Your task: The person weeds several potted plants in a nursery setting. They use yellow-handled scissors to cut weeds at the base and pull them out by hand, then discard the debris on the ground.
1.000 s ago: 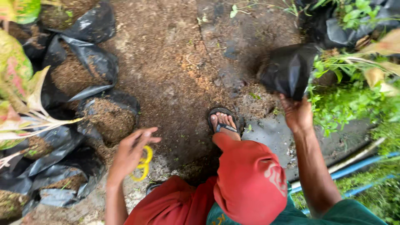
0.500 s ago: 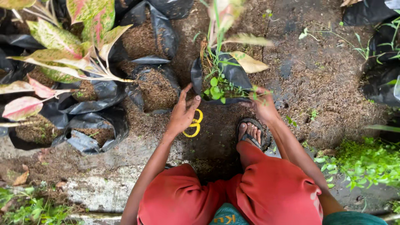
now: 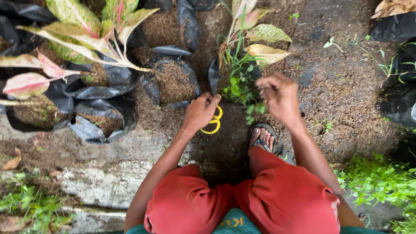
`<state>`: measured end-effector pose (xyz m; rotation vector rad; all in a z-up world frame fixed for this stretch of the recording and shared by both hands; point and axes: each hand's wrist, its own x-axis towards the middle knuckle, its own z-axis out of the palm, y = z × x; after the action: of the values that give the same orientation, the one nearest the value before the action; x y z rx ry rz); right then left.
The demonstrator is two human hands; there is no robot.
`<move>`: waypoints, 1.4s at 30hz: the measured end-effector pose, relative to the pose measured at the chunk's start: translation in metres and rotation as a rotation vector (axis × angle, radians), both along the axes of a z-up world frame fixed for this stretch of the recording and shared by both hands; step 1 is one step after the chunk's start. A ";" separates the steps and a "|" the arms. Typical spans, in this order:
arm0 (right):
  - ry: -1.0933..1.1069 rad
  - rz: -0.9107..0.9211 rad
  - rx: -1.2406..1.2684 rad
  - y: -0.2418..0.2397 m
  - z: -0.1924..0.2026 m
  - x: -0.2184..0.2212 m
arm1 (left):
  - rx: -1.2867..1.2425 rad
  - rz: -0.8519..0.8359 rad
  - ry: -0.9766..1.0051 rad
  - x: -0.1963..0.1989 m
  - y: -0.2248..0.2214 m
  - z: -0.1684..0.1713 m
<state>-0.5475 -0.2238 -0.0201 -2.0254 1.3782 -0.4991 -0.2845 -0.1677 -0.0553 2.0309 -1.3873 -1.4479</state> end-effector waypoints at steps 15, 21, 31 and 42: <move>0.115 0.166 -0.072 0.025 0.040 0.019 | 0.048 -0.032 0.108 0.007 0.014 0.018; 0.077 0.094 -0.079 0.015 0.045 0.019 | -0.028 -0.002 0.252 0.014 0.023 0.017; -0.299 0.494 -0.093 0.051 0.064 0.041 | -0.277 0.026 0.264 -0.014 0.013 0.033; -0.085 -0.023 -0.343 0.020 0.037 0.025 | -0.374 -0.056 0.224 -0.006 0.031 0.037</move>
<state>-0.5224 -0.2038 0.0169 -2.2276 1.3372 -0.8724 -0.2908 -0.1372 -0.0181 1.5622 -1.4960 -1.2757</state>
